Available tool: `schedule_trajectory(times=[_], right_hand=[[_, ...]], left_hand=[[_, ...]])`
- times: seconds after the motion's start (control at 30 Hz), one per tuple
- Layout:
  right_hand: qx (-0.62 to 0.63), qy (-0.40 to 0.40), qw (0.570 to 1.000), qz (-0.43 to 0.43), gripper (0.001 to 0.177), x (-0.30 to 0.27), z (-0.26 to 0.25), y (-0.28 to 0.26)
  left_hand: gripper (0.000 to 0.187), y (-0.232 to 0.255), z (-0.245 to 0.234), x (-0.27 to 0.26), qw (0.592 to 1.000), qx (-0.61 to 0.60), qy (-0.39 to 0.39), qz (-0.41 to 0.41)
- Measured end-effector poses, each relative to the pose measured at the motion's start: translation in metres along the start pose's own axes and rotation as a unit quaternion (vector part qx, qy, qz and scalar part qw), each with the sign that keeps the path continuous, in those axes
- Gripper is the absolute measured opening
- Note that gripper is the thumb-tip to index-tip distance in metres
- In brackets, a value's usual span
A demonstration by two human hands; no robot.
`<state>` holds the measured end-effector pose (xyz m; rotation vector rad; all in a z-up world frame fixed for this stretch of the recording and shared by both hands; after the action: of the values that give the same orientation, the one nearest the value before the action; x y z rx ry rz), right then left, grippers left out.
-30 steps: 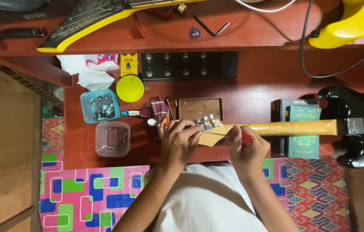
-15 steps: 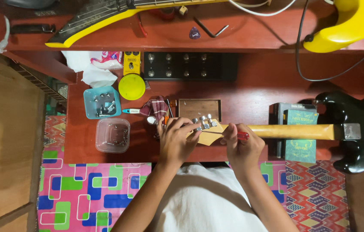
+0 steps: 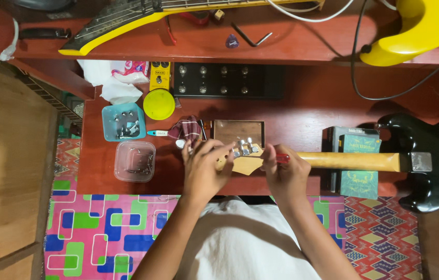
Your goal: The person installs tuning pegs onto a guitar headstock. They pick up each metal tuning peg from a container, place it into a hole on the headstock, and tighten it using a screwdriver. The process is repeated for each peg.
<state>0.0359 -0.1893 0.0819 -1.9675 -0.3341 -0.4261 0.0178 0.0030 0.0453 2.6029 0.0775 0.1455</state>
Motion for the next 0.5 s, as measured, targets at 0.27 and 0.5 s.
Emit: schedule_trajectory(times=[0.27,0.5], right_hand=[[-0.003,-0.080,0.997,-0.021,0.020,0.003,-0.001,-0.006],[0.000,-0.223,0.975,0.004,0.011,0.023,-0.008,-0.035]], left_hand=[[0.026,0.073,-0.064,0.020,0.950,-0.271,0.074,0.135],[0.014,0.090,-0.073,0.027,0.961,-0.202,0.078,0.171]])
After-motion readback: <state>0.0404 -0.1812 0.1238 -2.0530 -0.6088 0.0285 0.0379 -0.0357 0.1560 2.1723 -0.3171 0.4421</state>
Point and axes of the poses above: each hand's wrist, its own x-axis towards the middle knuckle, its own z-axis out of the palm, y = z × x, the point moved 3 cm from there along x, towards the middle knuckle, and after that the axes turned 12 degrees about x, right-handed, at the moved point
